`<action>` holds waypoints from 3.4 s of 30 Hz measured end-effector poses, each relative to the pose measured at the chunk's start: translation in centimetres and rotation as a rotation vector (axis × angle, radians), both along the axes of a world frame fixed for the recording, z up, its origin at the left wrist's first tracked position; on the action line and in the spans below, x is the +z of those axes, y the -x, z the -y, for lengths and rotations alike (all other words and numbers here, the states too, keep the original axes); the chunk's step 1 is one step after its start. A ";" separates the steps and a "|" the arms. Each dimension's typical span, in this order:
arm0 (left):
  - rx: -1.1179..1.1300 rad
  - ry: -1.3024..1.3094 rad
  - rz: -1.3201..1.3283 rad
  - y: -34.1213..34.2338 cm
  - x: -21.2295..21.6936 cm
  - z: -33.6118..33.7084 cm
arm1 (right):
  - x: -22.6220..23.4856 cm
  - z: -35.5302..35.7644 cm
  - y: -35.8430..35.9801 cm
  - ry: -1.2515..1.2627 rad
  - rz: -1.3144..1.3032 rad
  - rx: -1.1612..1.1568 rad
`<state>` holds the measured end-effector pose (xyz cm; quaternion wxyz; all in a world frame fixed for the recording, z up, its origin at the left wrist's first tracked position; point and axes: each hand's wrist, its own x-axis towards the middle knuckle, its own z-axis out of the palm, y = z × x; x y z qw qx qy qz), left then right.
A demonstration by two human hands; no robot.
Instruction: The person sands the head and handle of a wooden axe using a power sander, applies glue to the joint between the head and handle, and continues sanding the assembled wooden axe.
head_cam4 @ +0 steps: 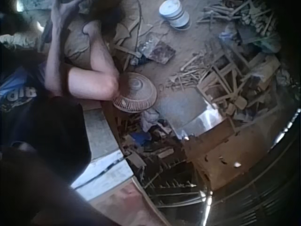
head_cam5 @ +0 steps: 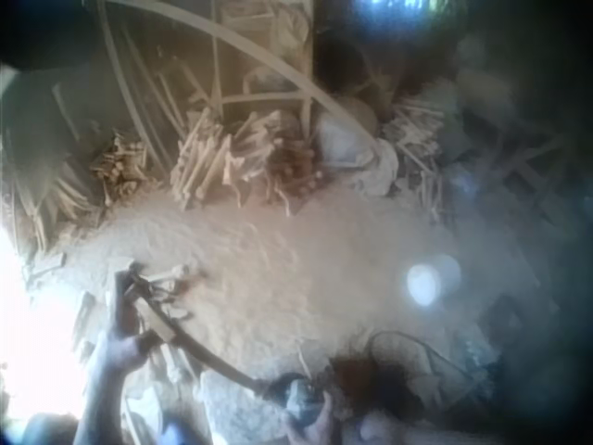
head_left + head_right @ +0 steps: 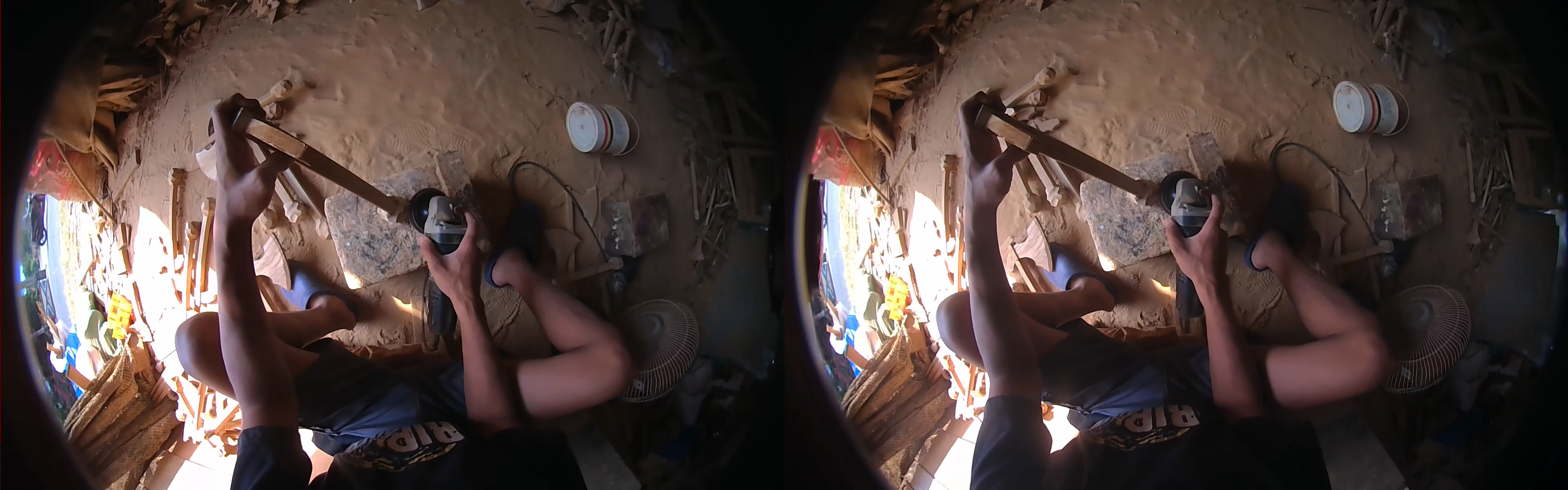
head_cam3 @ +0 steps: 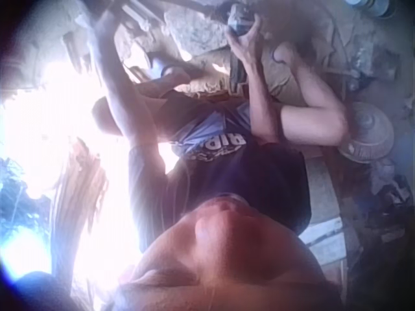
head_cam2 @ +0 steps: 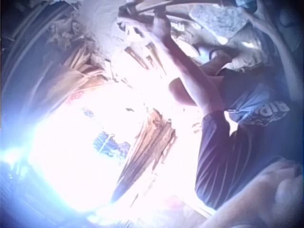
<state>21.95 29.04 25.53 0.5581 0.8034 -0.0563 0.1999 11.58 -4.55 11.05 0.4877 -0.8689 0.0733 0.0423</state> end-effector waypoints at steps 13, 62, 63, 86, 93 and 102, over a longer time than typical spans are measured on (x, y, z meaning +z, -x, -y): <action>0.339 0.341 -0.115 0.3 -4.6 9.8 | 5.2 5.1 0.7 -0.091 0.113 -0.219; 0.580 1.003 -0.032 1.8 -12.1 -2.1 | 0.6 0.1 0.8 -0.165 -0.040 -0.042; 0.582 0.997 -0.031 2.1 -12.2 -2.8 | 0.9 0.0 0.6 -0.200 -0.055 -0.022; 0.506 0.960 -0.078 1.2 -11.3 -2.0 | 0.8 -1.5 1.5 -0.057 -0.114 0.003; 0.568 0.937 -0.056 1.0 -11.9 -2.1 | -0.3 -1.0 1.5 -0.125 -0.053 0.014; 0.466 0.985 -0.032 1.0 -11.2 -1.8 | 0.7 -0.6 1.5 -0.180 -0.024 -0.018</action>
